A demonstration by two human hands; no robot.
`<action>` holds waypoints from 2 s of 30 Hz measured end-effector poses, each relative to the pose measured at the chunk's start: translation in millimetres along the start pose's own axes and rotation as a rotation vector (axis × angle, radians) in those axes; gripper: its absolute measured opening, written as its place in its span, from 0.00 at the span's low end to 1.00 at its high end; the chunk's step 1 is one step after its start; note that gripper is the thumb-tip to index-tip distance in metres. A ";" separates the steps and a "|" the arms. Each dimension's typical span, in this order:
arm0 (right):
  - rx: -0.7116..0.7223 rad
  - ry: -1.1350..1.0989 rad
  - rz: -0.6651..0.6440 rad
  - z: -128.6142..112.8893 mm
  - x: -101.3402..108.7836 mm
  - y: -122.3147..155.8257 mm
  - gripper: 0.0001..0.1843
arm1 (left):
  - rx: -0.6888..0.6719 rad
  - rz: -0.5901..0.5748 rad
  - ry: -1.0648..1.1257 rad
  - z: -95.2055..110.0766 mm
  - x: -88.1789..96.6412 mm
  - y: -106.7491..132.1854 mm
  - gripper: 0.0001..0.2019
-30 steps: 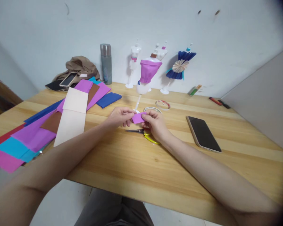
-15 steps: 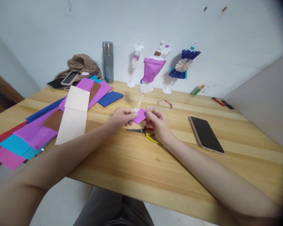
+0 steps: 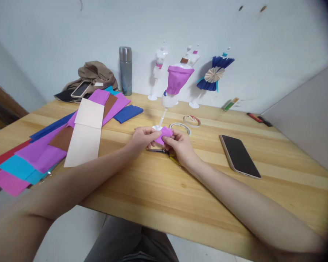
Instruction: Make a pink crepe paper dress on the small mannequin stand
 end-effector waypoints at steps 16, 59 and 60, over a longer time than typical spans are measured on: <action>0.020 -0.055 0.017 3.2 5.6 0.4 0.22 | -0.045 -0.027 -0.018 6.5 0.1 -0.4 0.11; 0.114 0.233 0.074 2.5 7.4 -6.9 0.20 | 0.048 0.084 0.326 -11.6 7.7 -6.2 0.10; 0.120 0.243 0.077 2.7 7.9 -7.8 0.20 | 0.042 0.077 0.358 -14.3 7.8 -7.2 0.08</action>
Point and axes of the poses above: each hand's wrist, its own y-axis away from the middle knuckle, its own x-axis out of the back of the hand, z = x × y, the point moved 4 cm from there along -y, towards the middle knuckle, and after that the axes turned 15 degrees about -x, right-handed, at the moved point
